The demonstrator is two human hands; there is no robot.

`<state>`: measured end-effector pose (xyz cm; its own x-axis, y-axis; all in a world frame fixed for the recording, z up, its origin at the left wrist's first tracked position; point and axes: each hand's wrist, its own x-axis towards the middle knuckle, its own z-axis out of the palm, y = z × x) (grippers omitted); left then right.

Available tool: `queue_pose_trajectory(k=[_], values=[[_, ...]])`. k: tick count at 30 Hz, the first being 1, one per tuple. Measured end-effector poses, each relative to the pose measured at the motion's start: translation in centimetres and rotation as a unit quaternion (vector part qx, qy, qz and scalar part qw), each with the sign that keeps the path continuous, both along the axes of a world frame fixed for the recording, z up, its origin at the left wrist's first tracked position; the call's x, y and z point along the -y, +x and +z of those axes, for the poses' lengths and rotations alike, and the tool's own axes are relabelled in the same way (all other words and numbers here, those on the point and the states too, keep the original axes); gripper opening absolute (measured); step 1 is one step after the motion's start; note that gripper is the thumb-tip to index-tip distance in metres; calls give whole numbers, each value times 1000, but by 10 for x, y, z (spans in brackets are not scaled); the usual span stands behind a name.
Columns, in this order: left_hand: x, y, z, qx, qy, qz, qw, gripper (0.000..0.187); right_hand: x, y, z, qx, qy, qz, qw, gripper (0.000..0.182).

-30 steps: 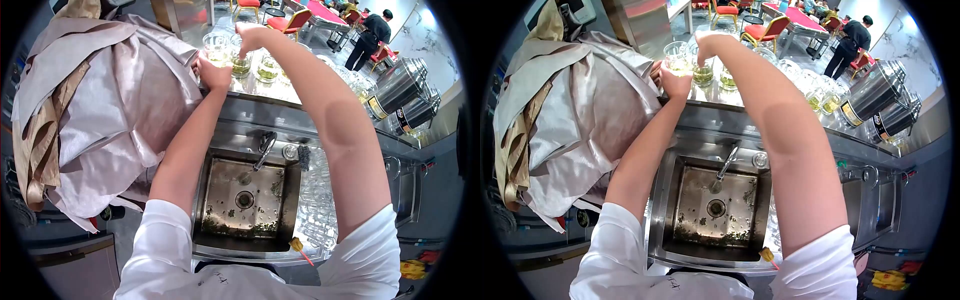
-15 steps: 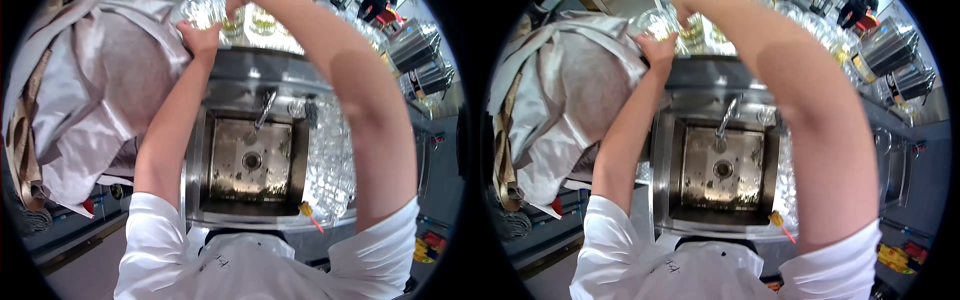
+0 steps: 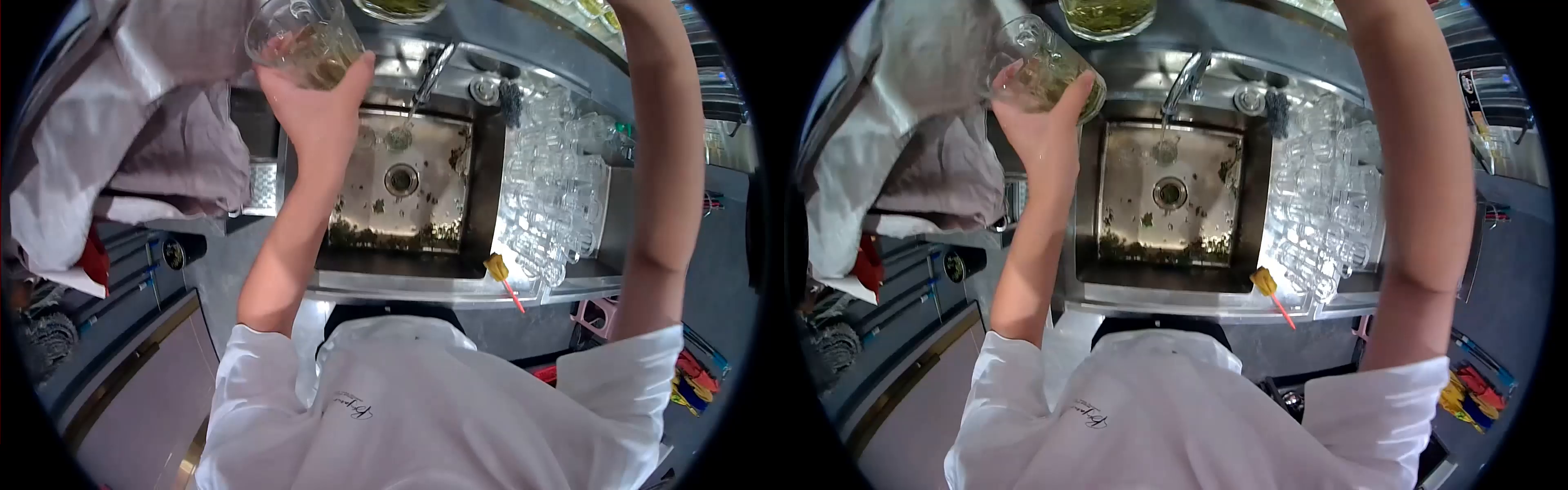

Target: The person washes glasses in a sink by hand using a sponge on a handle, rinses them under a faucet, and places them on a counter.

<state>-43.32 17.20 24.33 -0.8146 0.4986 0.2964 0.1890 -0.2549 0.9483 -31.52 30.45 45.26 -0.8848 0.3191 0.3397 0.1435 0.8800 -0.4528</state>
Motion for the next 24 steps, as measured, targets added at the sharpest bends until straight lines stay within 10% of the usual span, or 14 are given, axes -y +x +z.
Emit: queue_pose_trajectory(k=[3,5,11,17,24], values=[[48,13,-16,40,-20,-56,997,78,19,31,-36,-38,-30,-32,998,99],[78,22,-39,-61,-72,-62,994,75,40,22,-113,-404,-196,39,893,74],[168,45,-137,-60,-232,-128,962,78,119,118,-241,-354,-603,-13,715,110],[210,53,-221,-35,-305,-259,916,81,167,192,-363,-62,-580,-122,803,90],[209,50,-298,-314,-426,-431,731,78,178,196,-475,309,-337,-56,888,78]])
